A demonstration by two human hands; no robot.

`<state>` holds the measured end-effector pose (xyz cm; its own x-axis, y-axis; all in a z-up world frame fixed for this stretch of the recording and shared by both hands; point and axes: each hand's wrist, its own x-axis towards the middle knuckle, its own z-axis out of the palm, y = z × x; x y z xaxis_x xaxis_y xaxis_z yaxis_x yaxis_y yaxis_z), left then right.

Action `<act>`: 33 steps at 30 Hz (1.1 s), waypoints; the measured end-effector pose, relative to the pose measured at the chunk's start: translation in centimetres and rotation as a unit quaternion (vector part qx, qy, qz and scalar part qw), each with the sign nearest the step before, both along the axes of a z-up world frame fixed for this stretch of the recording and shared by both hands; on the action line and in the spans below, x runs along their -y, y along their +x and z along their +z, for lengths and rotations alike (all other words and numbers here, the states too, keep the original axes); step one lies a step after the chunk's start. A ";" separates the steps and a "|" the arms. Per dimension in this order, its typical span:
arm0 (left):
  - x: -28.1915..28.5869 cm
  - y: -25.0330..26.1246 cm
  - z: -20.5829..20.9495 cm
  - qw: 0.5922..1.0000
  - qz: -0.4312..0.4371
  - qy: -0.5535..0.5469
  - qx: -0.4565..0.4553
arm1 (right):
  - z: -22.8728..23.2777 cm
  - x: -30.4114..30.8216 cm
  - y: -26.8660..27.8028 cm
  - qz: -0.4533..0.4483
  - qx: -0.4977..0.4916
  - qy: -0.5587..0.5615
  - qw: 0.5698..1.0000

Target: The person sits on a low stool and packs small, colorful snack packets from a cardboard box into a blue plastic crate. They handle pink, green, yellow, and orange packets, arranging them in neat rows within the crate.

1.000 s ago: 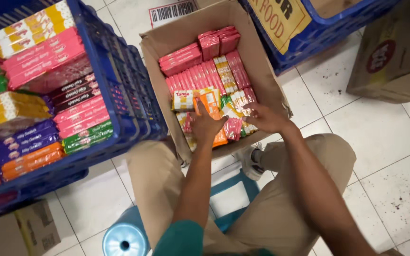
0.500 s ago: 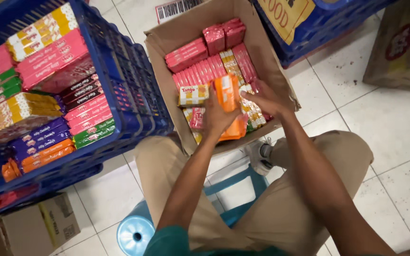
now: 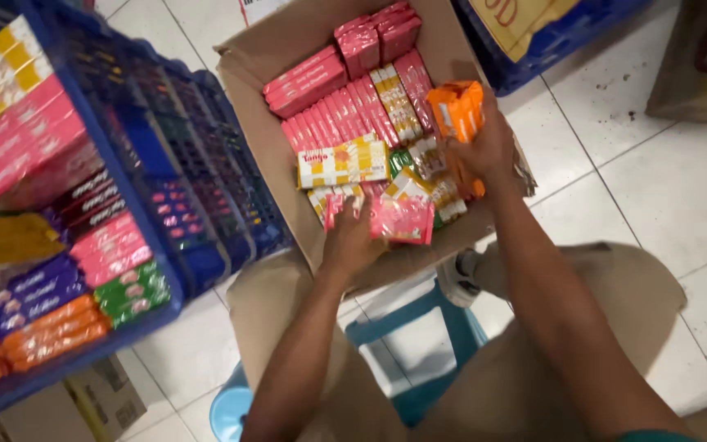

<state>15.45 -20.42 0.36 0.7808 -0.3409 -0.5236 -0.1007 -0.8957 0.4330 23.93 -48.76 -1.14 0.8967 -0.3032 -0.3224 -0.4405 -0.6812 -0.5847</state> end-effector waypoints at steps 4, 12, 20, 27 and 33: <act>1.4 2.1 0.3 0.998 -0.057 0.005 -0.012 | -7.7 -0.6 0.0 0.033 0.111 -0.088 0.989; -0.6 3.3 -1.8 0.999 -0.051 0.004 0.012 | -13.8 -1.8 -0.6 0.077 -0.053 -0.131 0.987; -0.5 3.3 -2.7 0.998 -0.054 0.023 0.032 | -26.8 2.3 -4.2 0.195 -0.097 -0.222 0.950; 0.1 0.9 -5.9 0.989 -0.123 0.043 0.070 | -26.1 1.6 -4.4 0.164 -0.286 -0.161 0.930; 0.5 -1.0 -12.1 0.971 -0.188 0.017 0.147 | -23.4 0.5 -4.8 0.078 -0.186 -0.090 0.975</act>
<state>14.48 -20.95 -11.78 0.7210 -0.6180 -0.3135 -0.5385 -0.7844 0.3078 19.14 -49.31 -24.51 0.7673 -0.2544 -0.5887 -0.4827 -0.8334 -0.2691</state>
